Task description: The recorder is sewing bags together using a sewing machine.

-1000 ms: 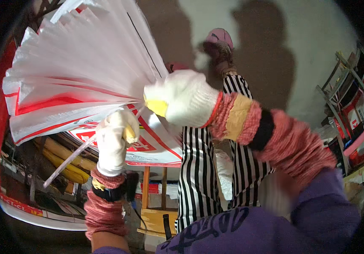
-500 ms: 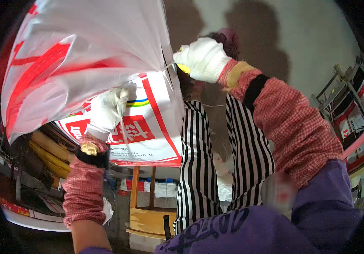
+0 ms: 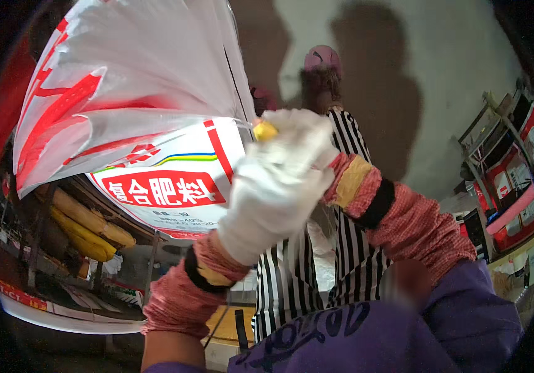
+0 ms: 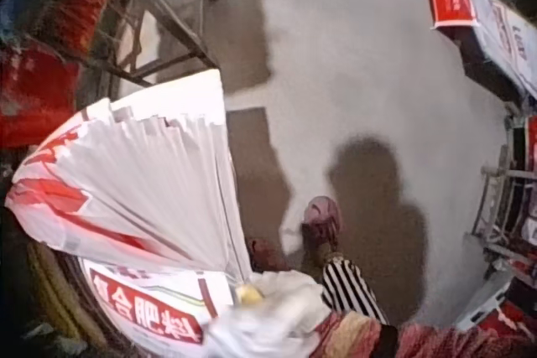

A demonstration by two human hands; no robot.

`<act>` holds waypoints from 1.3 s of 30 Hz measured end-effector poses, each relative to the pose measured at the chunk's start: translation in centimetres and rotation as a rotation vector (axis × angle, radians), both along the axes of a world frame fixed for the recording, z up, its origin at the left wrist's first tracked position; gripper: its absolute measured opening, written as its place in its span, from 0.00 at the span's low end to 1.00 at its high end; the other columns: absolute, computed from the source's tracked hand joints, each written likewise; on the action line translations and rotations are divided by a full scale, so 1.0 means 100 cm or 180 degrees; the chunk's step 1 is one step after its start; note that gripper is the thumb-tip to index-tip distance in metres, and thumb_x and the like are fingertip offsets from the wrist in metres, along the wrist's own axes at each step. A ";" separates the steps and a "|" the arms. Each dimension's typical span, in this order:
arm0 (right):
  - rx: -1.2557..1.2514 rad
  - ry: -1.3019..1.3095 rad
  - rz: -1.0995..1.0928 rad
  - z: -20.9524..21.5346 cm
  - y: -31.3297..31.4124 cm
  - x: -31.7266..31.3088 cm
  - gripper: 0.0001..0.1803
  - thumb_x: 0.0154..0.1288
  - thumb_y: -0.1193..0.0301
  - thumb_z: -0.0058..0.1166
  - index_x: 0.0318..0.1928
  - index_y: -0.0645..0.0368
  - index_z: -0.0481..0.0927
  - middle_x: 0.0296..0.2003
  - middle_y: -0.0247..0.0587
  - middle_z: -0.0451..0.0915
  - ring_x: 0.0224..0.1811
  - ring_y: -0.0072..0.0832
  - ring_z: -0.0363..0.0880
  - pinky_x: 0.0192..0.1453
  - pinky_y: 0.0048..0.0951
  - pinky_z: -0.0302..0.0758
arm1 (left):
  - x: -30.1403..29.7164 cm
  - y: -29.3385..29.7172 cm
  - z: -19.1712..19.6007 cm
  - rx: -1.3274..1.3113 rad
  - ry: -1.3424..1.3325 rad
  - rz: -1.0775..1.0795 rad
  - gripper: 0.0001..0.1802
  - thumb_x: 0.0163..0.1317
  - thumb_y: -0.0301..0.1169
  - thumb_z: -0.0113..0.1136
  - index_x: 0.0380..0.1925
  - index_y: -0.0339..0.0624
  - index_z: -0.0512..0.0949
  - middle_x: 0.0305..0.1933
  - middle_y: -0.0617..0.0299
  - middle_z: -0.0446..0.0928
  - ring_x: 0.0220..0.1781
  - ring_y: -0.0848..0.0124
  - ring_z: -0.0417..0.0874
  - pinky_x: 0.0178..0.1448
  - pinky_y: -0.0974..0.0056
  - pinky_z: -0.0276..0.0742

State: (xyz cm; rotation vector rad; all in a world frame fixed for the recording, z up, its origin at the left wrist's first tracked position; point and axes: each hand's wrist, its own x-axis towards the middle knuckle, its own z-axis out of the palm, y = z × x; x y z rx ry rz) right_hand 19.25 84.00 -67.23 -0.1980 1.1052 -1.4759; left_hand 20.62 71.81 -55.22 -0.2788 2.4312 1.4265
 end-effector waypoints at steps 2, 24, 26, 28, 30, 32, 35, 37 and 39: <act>0.0686 0.0240 -0.0337 0.007 0.002 0.010 0.19 0.55 0.55 0.55 0.42 0.53 0.80 0.35 0.45 0.81 0.38 0.38 0.80 0.42 0.33 0.75 | 0.013 -0.022 -0.017 -0.0442 0.0325 -0.0233 0.26 0.45 0.19 0.61 0.50 0.37 0.72 0.50 0.45 0.76 0.41 0.57 0.82 0.45 0.63 0.78; 0.1173 0.2585 0.2284 0.078 -0.027 -0.001 0.11 0.58 0.67 0.50 0.40 0.55 0.78 0.36 0.47 0.79 0.38 0.40 0.81 0.42 0.39 0.77 | 0.045 -0.095 -0.054 0.1841 -0.2194 0.0996 0.05 0.56 0.21 0.59 0.34 0.35 0.79 0.34 0.66 0.79 0.37 0.81 0.76 0.42 0.73 0.71; 0.1078 0.2110 0.2574 0.077 -0.043 -0.004 0.12 0.57 0.66 0.50 0.40 0.57 0.78 0.35 0.47 0.79 0.39 0.40 0.81 0.42 0.39 0.78 | 0.042 -0.097 -0.051 0.1216 -0.1864 0.0193 0.06 0.53 0.20 0.59 0.32 0.38 0.78 0.31 0.65 0.79 0.35 0.75 0.78 0.42 0.71 0.72; 0.1183 0.2332 0.2718 0.080 -0.053 -0.007 0.12 0.57 0.66 0.51 0.40 0.57 0.79 0.35 0.47 0.80 0.39 0.41 0.81 0.42 0.39 0.77 | 0.043 -0.094 -0.050 0.0742 -0.1435 -0.0070 0.06 0.51 0.21 0.59 0.30 0.41 0.78 0.31 0.65 0.78 0.34 0.72 0.78 0.41 0.70 0.73; 0.1328 0.2563 0.2888 0.073 -0.050 -0.005 0.13 0.57 0.66 0.51 0.40 0.58 0.79 0.34 0.47 0.80 0.40 0.42 0.81 0.43 0.39 0.77 | 0.038 -0.084 -0.052 0.0309 -0.0981 -0.0322 0.05 0.49 0.23 0.60 0.28 0.43 0.78 0.30 0.65 0.76 0.34 0.69 0.78 0.40 0.68 0.74; 0.1012 0.3139 0.1800 0.048 -0.029 0.004 0.11 0.57 0.66 0.51 0.38 0.58 0.79 0.32 0.47 0.79 0.39 0.44 0.80 0.43 0.38 0.77 | 0.029 -0.074 -0.057 -0.1683 0.0600 -0.1453 0.04 0.46 0.28 0.58 0.25 0.48 0.76 0.30 0.65 0.74 0.35 0.65 0.76 0.38 0.65 0.76; 0.1287 0.2892 0.1158 0.028 -0.025 0.004 0.12 0.61 0.63 0.51 0.38 0.58 0.77 0.33 0.49 0.79 0.38 0.45 0.78 0.43 0.40 0.75 | 0.037 -0.082 -0.076 -0.1683 0.1025 -0.1551 0.08 0.48 0.31 0.55 0.31 0.52 0.75 0.34 0.68 0.73 0.36 0.68 0.76 0.36 0.64 0.76; 0.2027 0.2941 0.0999 0.028 -0.026 -0.004 0.14 0.61 0.61 0.52 0.43 0.55 0.77 0.35 0.48 0.80 0.39 0.44 0.79 0.43 0.41 0.76 | 0.035 -0.077 -0.090 -0.1585 0.1378 -0.1711 0.10 0.53 0.31 0.54 0.37 0.53 0.74 0.37 0.68 0.74 0.37 0.68 0.76 0.35 0.62 0.75; 0.2013 0.2069 0.0413 0.028 -0.026 -0.008 0.16 0.60 0.61 0.55 0.48 0.51 0.78 0.37 0.45 0.81 0.41 0.42 0.80 0.43 0.40 0.76 | 0.041 -0.078 -0.091 -0.1396 0.1381 -0.1486 0.07 0.55 0.31 0.53 0.35 0.52 0.74 0.37 0.66 0.74 0.36 0.66 0.76 0.34 0.60 0.75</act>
